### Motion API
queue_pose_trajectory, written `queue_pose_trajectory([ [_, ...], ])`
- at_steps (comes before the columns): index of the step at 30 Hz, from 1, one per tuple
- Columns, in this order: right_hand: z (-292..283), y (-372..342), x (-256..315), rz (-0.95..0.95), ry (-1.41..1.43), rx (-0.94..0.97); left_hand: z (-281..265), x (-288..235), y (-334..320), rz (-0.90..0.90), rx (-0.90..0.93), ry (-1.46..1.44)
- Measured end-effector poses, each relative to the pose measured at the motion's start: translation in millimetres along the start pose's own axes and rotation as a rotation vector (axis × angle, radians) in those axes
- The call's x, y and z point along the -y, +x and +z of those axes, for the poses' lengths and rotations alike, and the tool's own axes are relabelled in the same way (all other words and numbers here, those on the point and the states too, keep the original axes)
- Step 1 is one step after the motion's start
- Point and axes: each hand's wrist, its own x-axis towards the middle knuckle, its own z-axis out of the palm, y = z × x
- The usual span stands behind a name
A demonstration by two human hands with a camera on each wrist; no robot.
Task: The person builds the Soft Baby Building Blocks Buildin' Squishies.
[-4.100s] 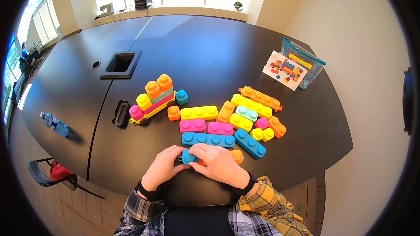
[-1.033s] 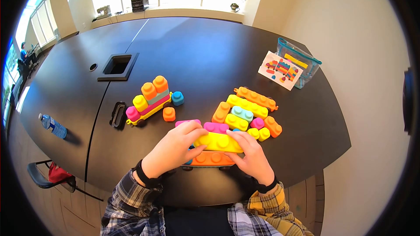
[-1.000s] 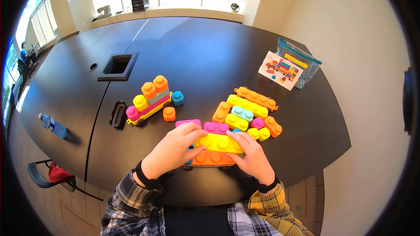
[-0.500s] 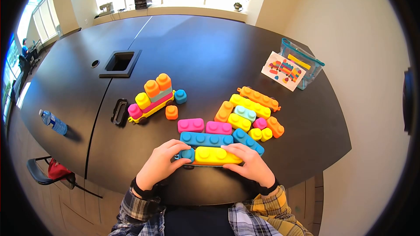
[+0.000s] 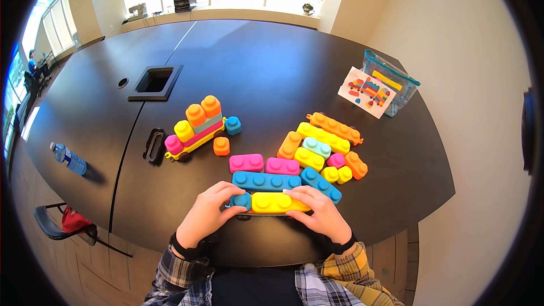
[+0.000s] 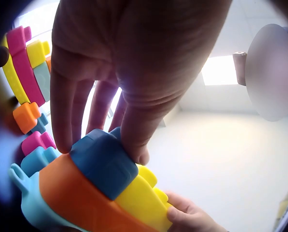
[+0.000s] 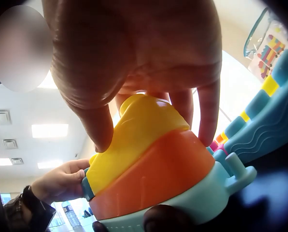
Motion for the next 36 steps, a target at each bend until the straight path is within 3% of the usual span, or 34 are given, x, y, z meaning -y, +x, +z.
queue_pose_trajectory([
  [11,-9,-10,-6,0.098,0.02,-0.135,2,4,6,0.007,-0.018,-0.005],
  [21,-6,-9,-11,0.06,-0.088,-0.177,3,2,7,0.026,-0.004,-0.018],
  [26,-5,-9,-8,0.103,-0.043,-0.164,-12,27,33,0.09,-0.125,0.031],
  [29,-5,-9,-5,0.098,-0.04,-0.17,-10,45,58,0.058,-0.109,0.156],
  [31,-3,-9,-7,0.094,-0.048,-0.168,-3,63,71,0.152,-0.083,0.302],
  [36,-5,-9,-7,0.096,-0.03,-0.169,6,86,88,0.092,0.035,0.328],
])
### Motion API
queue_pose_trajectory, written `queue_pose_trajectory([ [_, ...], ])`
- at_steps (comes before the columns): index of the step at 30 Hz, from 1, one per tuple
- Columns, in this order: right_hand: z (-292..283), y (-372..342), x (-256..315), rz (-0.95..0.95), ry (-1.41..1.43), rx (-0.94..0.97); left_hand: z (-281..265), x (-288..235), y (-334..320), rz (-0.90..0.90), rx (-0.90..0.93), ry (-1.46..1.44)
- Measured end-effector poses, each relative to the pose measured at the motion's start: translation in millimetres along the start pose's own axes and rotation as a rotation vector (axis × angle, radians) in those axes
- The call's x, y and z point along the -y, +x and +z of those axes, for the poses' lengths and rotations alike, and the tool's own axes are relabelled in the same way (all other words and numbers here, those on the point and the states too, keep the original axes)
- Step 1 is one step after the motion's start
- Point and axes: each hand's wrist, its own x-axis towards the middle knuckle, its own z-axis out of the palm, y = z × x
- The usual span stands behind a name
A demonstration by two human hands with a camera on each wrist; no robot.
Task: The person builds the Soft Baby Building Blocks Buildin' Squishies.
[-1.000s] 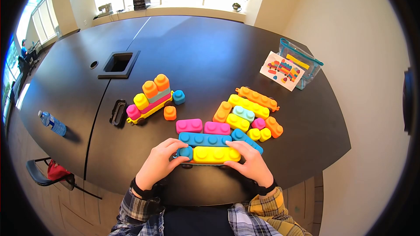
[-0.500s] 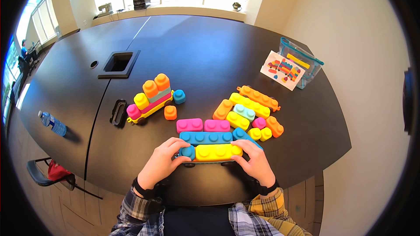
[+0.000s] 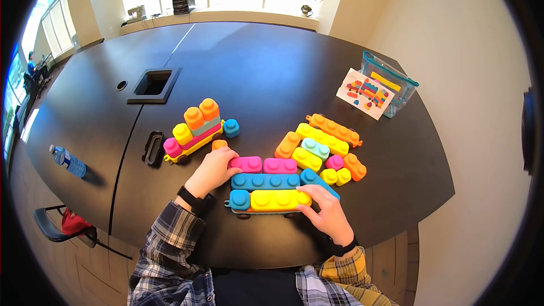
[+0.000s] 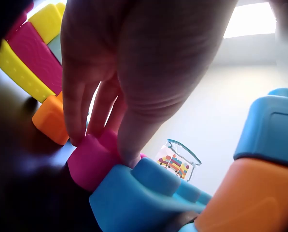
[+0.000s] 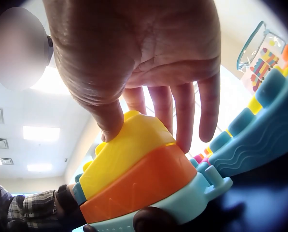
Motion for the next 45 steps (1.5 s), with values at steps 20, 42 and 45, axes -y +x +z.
queue_pose_trajectory([
  [20,4,1,3,-0.008,-0.005,-0.001,-53,-73,-60,-0.144,0.049,-0.712],
  [42,-9,9,3,-0.064,-0.056,0.075,-29,-86,-70,-0.04,-0.137,-0.496],
  [45,-25,26,6,-0.135,-0.129,0.011,-23,-78,-72,-0.022,-0.166,-0.435],
])
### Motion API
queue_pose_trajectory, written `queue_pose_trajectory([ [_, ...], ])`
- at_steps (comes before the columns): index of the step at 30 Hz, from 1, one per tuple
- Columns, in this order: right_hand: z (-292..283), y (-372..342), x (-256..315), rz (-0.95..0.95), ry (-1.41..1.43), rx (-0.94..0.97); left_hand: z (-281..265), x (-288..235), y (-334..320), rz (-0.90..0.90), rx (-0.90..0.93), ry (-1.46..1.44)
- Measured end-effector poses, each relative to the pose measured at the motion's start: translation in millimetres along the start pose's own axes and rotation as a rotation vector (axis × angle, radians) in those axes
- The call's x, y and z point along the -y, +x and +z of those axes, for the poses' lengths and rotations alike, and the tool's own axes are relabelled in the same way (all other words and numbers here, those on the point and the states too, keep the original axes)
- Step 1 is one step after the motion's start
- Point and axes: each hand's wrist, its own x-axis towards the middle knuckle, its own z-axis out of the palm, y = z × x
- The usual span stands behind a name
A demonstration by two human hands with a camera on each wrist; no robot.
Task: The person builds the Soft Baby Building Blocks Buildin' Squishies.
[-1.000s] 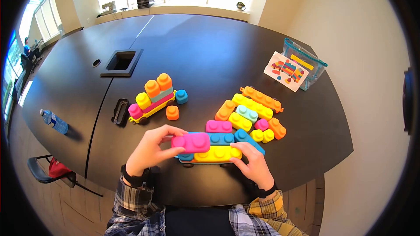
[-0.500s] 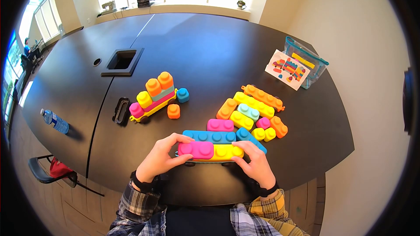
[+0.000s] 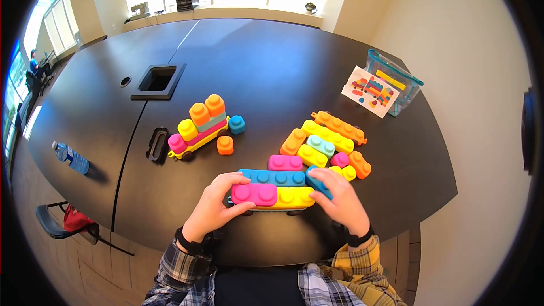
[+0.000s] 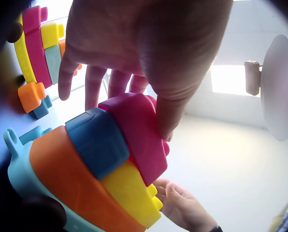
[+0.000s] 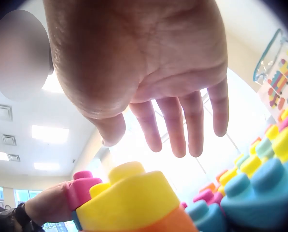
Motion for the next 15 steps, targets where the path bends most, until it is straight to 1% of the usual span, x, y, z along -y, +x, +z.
queue_pose_trajectory([
  [1,-4,8,-2,0.001,-0.001,0.0,1,3,-1,0.018,0.007,0.043],
  [2,-8,16,-5,0.014,-0.071,0.035,0,2,-1,0.018,0.007,0.042],
  [3,-12,24,-8,0.028,-0.141,0.069,0,-1,0,-0.028,0.018,-0.009],
  [4,-9,33,-13,0.003,-0.179,0.063,0,-2,-1,-0.075,0.031,-0.061],
  [5,-4,40,-20,0.004,-0.181,0.063,1,-2,-1,-0.074,0.031,-0.063],
  [7,7,54,-35,-0.069,-0.303,0.157,2,0,-1,-0.087,0.022,-0.084],
  [8,14,59,-41,-0.071,-0.303,0.157,3,-1,-1,-0.086,0.02,-0.084],
  [10,28,68,-51,-0.094,-0.423,0.238,2,-2,-2,-0.109,0.023,-0.08],
  [11,33,70,-54,-0.097,-0.423,0.236,2,-2,-2,-0.108,0.021,-0.078],
  [13,41,74,-58,-0.085,-0.478,0.313,3,-2,-2,-0.111,0.023,-0.07],
  [15,48,77,-65,-0.097,-0.488,0.313,3,-3,-2,-0.119,0.023,-0.071],
])
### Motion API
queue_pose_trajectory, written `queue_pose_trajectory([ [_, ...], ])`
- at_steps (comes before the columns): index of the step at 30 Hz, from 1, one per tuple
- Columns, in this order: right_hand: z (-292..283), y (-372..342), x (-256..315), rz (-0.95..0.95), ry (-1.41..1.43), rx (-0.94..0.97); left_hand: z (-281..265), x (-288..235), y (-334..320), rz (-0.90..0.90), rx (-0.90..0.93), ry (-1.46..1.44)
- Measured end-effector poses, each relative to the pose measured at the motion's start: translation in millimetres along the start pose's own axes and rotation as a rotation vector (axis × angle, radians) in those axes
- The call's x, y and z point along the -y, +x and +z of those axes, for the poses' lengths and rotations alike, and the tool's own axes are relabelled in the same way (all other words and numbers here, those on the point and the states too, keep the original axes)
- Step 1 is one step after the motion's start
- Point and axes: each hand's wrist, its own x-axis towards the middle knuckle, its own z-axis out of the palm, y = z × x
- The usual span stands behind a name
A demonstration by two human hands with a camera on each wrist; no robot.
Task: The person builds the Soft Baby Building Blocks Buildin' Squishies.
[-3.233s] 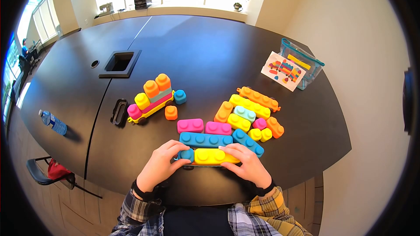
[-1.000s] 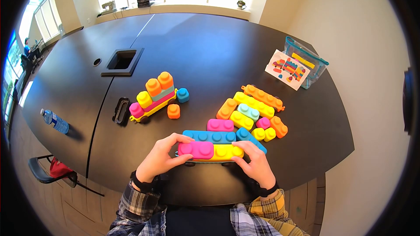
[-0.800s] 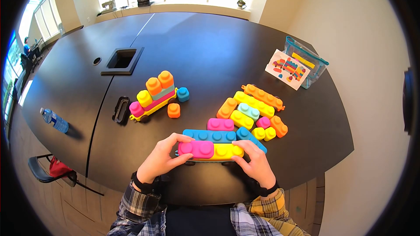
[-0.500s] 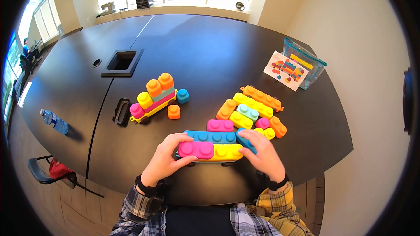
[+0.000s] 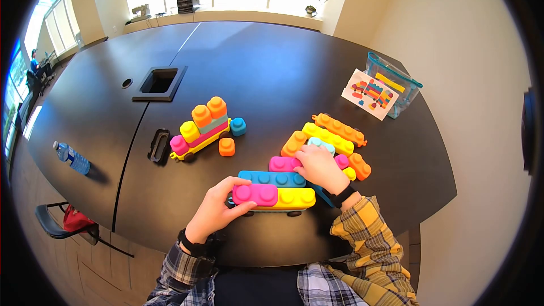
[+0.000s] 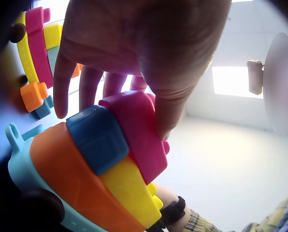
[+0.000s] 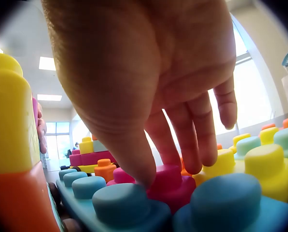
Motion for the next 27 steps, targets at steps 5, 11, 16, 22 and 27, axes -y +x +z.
queue_pose_trajectory([
  [5,-13,1,8,-0.02,0.021,-0.032,0,1,0,-0.003,0.0,0.005],
  [11,-58,-33,23,0.176,0.511,-0.238,0,1,-1,-0.009,-0.001,0.006],
  [16,-67,-74,40,0.173,0.839,-0.252,2,1,-1,-0.004,-0.012,-0.003],
  [22,-57,-85,57,0.195,0.821,-0.254,0,-1,-1,-0.028,0.001,0.03],
  [27,-46,-79,67,0.052,0.754,-0.282,1,0,-2,-0.022,-0.008,0.018],
])
